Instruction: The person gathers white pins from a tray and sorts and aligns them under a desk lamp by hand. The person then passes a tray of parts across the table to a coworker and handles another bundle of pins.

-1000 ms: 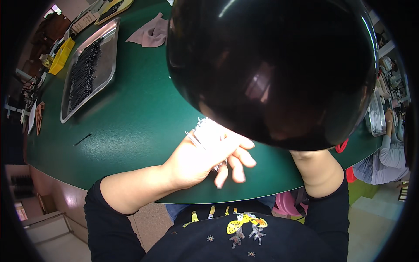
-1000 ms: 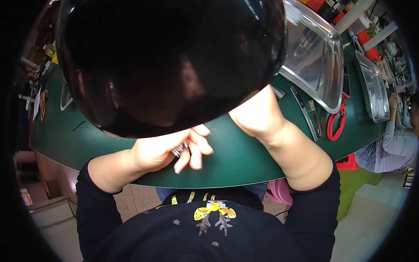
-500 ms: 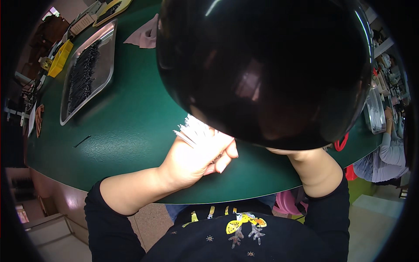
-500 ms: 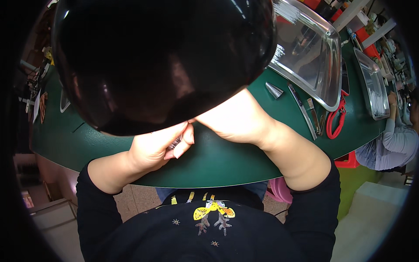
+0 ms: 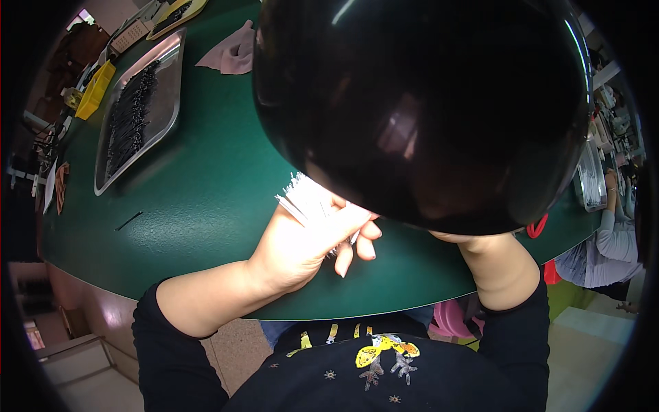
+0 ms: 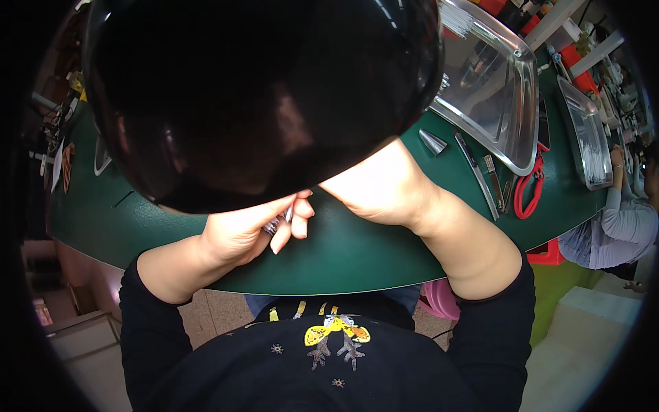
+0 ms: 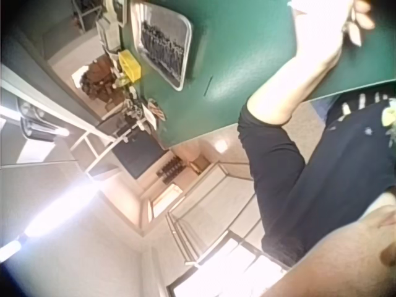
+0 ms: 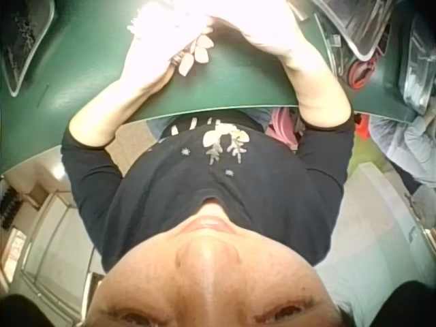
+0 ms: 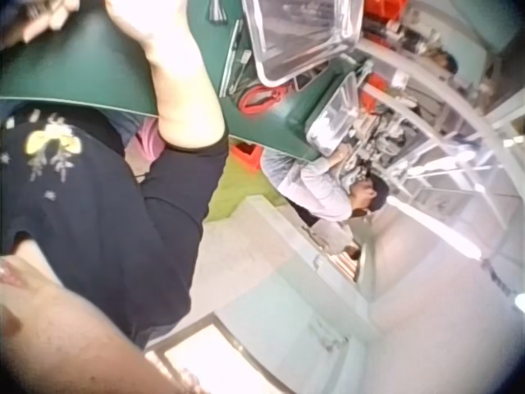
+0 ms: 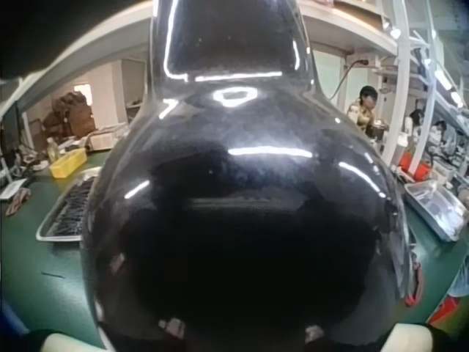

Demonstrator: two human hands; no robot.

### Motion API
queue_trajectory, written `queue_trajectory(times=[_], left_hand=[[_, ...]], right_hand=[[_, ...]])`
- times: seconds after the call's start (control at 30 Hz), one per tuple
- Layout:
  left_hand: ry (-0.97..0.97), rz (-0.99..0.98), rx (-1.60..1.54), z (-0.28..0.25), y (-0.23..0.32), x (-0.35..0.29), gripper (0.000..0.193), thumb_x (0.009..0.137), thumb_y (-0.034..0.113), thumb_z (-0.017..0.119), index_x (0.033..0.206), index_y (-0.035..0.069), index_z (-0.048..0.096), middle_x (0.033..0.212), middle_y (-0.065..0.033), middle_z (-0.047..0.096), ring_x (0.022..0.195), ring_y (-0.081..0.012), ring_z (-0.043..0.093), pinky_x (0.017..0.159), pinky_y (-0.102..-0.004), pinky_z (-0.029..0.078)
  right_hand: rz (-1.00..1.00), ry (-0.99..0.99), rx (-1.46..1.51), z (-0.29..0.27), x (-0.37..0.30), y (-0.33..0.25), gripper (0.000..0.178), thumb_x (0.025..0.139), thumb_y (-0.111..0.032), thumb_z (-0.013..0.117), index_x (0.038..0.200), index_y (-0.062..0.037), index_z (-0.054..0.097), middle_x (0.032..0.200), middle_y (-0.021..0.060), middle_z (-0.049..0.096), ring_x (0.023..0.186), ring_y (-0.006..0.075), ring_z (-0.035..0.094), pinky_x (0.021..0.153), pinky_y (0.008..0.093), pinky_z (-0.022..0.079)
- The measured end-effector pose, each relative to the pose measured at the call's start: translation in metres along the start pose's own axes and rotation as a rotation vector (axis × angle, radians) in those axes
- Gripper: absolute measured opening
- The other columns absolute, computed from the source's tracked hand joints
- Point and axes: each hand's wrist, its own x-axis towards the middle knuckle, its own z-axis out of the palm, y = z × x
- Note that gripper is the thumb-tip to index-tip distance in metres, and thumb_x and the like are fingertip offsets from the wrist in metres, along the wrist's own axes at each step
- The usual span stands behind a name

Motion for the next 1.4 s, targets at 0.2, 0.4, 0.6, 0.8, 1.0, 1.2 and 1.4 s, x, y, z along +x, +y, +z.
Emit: queue_trajectory(times=[0.2, 0.4, 0.6, 0.8, 1.0, 1.2, 1.4], left_hand=[[0.055, -0.096, -0.046, 0.002, 0.001, -0.004, 0.028, 0.091, 0.009, 0.033, 0.106, -0.010, 0.048, 0.091, -0.0160, 0.059, 0.064, -0.0157, 0.058, 0.048, -0.0171, 0.042], [-0.005, -0.094, -0.049, 0.003, 0.003, -0.004, 0.032, 0.092, 0.011, 0.029, 0.109, -0.011, 0.045, 0.091, -0.0171, 0.058, 0.071, -0.0187, 0.060, 0.050, -0.0180, 0.043], [0.116, -0.046, -0.061, 0.014, 0.007, 0.002, 0.021, 0.085, 0.013, 0.050, 0.091, -0.006, 0.057, 0.076, -0.0161, 0.061, 0.064, -0.0204, 0.063, 0.047, -0.0215, 0.049], [0.198, -0.121, -0.059, 0.020, 0.010, 0.004, 0.020, 0.085, 0.011, 0.051, 0.091, -0.007, 0.055, 0.074, -0.0152, 0.060, 0.068, -0.0211, 0.063, 0.052, -0.0238, 0.052], [0.036, 0.016, 0.116, 0.017, 0.009, 0.000, 0.025, 0.089, 0.008, 0.041, 0.101, -0.011, 0.050, 0.088, -0.0181, 0.057, 0.074, -0.0224, 0.061, 0.055, -0.0221, 0.049], [0.176, -0.088, 0.110, 0.019, 0.015, 0.005, 0.012, 0.079, 0.005, 0.057, 0.073, -0.005, 0.058, 0.063, -0.0125, 0.060, 0.045, -0.0113, 0.056, 0.042, -0.0180, 0.044], [0.223, -0.139, 0.050, 0.018, 0.012, 0.007, 0.010, 0.078, 0.004, 0.059, 0.074, -0.005, 0.058, 0.062, -0.0116, 0.059, 0.043, -0.0099, 0.053, 0.040, -0.0171, 0.042]], right_hand=[[-0.262, -0.090, -0.290, -0.004, 0.012, -0.019, 0.009, 0.071, 0.003, 0.058, 0.079, 0.0018, 0.060, 0.078, 0.0100, 0.060, 0.070, 0.0211, 0.059, 0.065, 0.0286, 0.048], [-0.189, 0.003, -0.201, -0.009, -0.009, 0.015, 0.011, 0.069, 0.005, 0.058, 0.080, 0.0016, 0.059, 0.077, 0.0093, 0.060, 0.066, 0.0176, 0.059, 0.063, 0.0259, 0.048], [0.162, -0.064, 0.064, -0.005, 0.000, -0.001, 0.014, 0.071, 0.003, 0.059, 0.085, 0.0022, 0.058, 0.080, 0.0088, 0.061, 0.069, 0.0148, 0.059, 0.062, 0.0250, 0.048], [0.177, -0.111, 0.096, -0.006, 0.005, -0.007, 0.017, 0.070, 0.001, 0.061, 0.087, 0.0022, 0.059, 0.080, 0.0088, 0.062, 0.071, 0.0161, 0.060, 0.064, 0.0255, 0.048], [-0.051, -0.034, -0.045, -0.008, 0.006, -0.004, 0.015, 0.070, 0.000, 0.061, 0.085, 0.0010, 0.059, 0.077, 0.0079, 0.061, 0.070, 0.0169, 0.060, 0.063, 0.0264, 0.048], [-0.098, -0.206, -0.143, -0.019, 0.014, -0.012, 0.017, 0.067, 0.003, 0.059, 0.084, 0.0033, 0.057, 0.075, 0.0061, 0.058, 0.069, 0.0128, 0.057, 0.062, 0.0230, 0.046], [-0.028, 0.019, 0.089, -0.009, 0.007, 0.000, 0.023, 0.064, 0.003, 0.060, 0.086, 0.0046, 0.054, 0.077, 0.0050, 0.056, 0.067, 0.0080, 0.052, 0.058, 0.0199, 0.043]])
